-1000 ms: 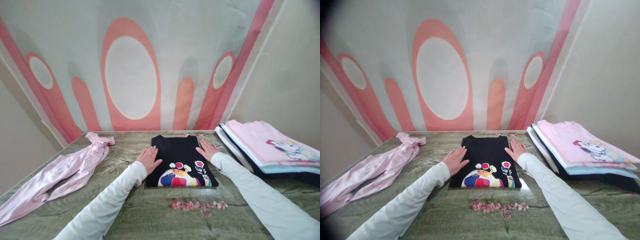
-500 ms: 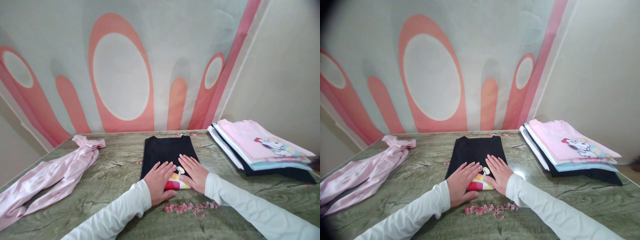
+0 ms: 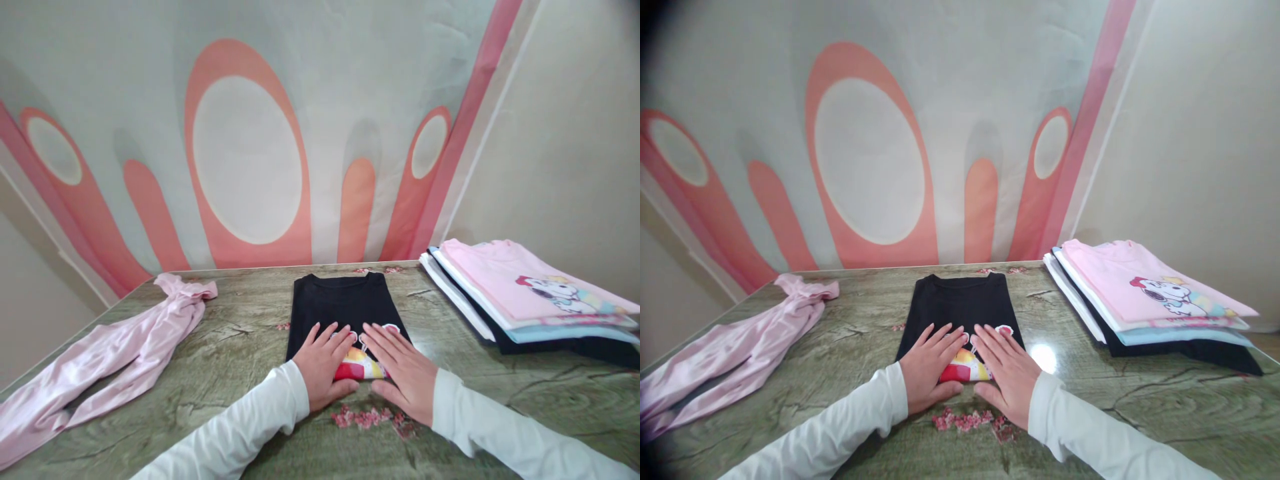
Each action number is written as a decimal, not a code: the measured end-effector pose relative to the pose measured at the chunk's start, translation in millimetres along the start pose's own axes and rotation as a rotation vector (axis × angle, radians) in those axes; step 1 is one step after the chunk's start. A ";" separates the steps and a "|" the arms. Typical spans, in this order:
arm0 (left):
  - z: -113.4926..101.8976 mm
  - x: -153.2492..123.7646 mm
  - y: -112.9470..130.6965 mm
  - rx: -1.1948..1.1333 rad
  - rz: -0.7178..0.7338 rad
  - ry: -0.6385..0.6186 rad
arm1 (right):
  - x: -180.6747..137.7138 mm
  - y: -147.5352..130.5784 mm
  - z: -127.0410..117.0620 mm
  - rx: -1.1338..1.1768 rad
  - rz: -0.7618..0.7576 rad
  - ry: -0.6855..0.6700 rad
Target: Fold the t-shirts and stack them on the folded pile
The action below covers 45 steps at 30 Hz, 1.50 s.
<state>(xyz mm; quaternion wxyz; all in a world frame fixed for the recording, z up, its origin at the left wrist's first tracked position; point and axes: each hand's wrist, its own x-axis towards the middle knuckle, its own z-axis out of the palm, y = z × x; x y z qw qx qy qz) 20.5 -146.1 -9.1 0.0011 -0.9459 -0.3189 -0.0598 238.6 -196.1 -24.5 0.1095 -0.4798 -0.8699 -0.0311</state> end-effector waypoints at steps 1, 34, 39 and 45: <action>0.1 0.3 -0.2 -0.003 -0.002 0.001 | 0.4 -4.5 -0.5 0.018 -0.048 -0.008; 10.6 13.5 -85.8 -0.012 -0.127 0.071 | 99.0 85.3 36.6 -0.013 0.223 -0.012; 13.7 37.2 -124.9 -0.029 -0.125 0.055 | 96.9 89.3 42.0 0.009 0.201 -0.014; 24.1 67.7 -149.0 -0.164 -0.189 0.129 | 96.9 90.8 43.2 0.013 0.201 -0.022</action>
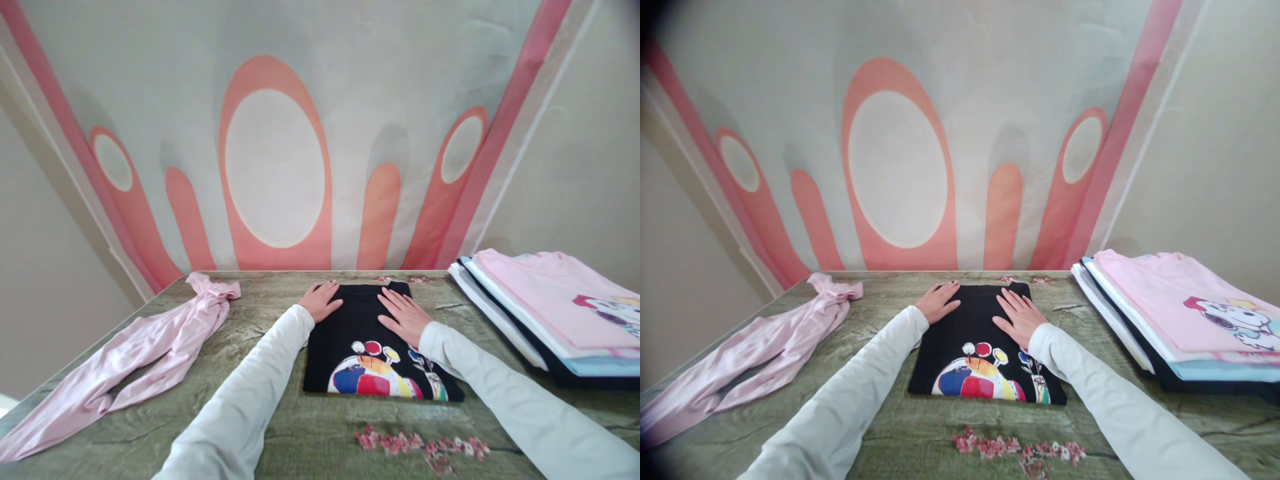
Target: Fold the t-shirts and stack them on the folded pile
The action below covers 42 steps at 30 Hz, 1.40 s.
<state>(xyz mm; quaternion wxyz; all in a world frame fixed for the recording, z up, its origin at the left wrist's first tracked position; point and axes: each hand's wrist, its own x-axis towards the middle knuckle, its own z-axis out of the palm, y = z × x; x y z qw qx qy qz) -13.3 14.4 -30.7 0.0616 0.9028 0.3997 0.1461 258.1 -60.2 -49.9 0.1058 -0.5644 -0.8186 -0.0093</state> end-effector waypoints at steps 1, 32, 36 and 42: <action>1.5 4.0 -4.9 -0.057 -0.035 0.044 | 0.5 0.8 0.6 0.001 -0.002 -0.002; -3.1 9.8 -47.8 -0.158 -0.279 0.323 | 136.7 -89.3 -14.7 0.288 0.181 0.032; -0.8 11.4 -48.1 -0.131 -0.315 0.344 | 150.8 -97.1 3.0 0.303 0.231 0.055; 2.7 13.7 -48.1 -0.097 -0.374 0.356 | 142.5 -92.7 12.9 0.286 0.306 0.082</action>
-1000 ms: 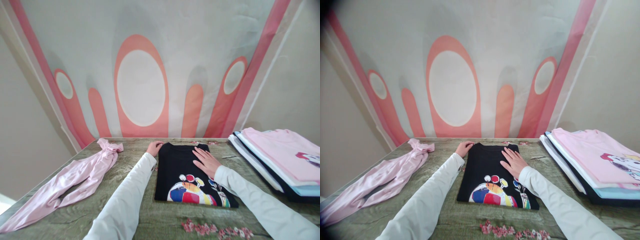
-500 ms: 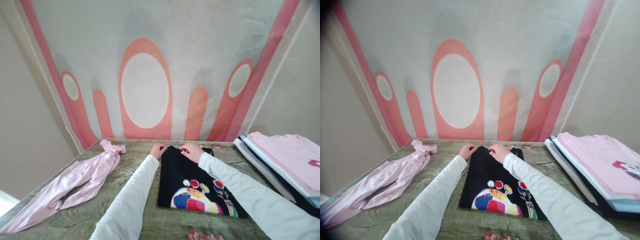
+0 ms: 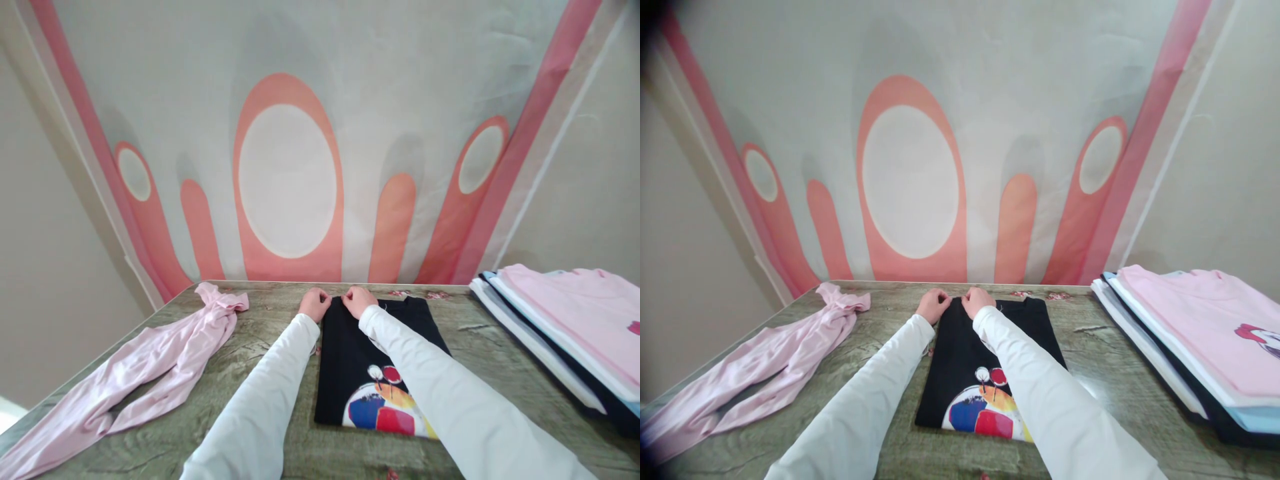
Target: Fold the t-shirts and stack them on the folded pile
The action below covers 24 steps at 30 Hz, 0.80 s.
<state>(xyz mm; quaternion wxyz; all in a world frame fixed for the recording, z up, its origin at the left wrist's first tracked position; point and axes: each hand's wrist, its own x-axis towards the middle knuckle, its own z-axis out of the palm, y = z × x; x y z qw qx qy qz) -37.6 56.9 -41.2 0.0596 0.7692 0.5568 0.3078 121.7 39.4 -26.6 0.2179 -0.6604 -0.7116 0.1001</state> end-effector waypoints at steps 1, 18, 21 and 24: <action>-0.8 -0.6 1.5 0.010 -0.002 0.007 | -0.6 1.1 0.2 -0.006 0.010 0.008; 5.3 -23.2 26.6 0.318 0.155 -0.285 | -88.2 20.7 -36.5 -0.107 -0.440 -0.286; 9.1 -22.8 22.8 0.310 0.119 -0.259 | -105.6 42.8 -49.8 -0.142 -0.391 -0.277; 10.4 -22.3 23.0 0.292 0.092 -0.215 | -119.1 66.8 -64.4 -0.159 -0.366 -0.246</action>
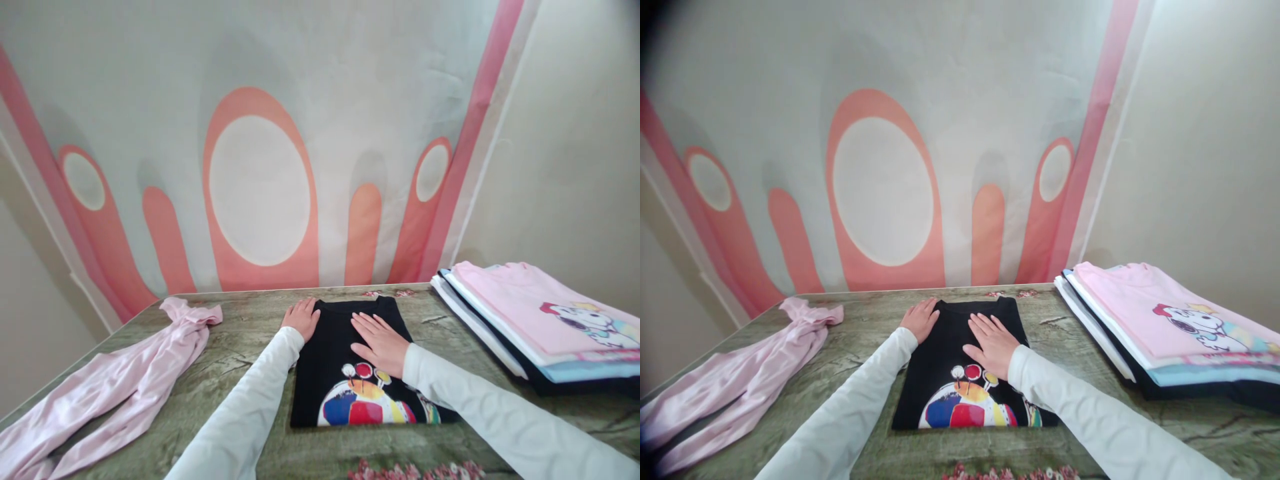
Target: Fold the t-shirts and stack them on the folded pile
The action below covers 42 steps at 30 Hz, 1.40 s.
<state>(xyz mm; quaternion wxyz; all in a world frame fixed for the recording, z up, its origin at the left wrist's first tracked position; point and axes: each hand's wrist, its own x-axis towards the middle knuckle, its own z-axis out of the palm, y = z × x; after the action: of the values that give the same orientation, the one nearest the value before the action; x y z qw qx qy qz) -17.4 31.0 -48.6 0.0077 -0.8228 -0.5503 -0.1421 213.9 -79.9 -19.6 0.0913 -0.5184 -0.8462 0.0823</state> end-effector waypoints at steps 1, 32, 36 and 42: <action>0.3 0.6 0.1 -0.006 -0.013 0.015 | -8.0 6.7 -1.2 -0.003 0.012 0.004; -25.5 15.7 -23.9 -0.556 -0.177 0.047 | -131.0 16.9 -10.1 1.196 0.605 0.071; -29.8 16.3 -17.7 -0.684 -0.304 -0.047 | -135.4 26.8 -17.2 1.140 0.620 0.079; -42.4 1.8 -3.8 -1.095 -0.412 -0.307 | -140.4 51.4 -29.2 1.038 0.692 0.012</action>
<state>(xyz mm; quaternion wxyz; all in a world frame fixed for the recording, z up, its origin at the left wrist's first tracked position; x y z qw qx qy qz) -29.7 26.9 -8.0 -0.5242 -0.5948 -0.5399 -0.2827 327.8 -180.9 -13.0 0.3042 -0.6511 -0.4781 0.5049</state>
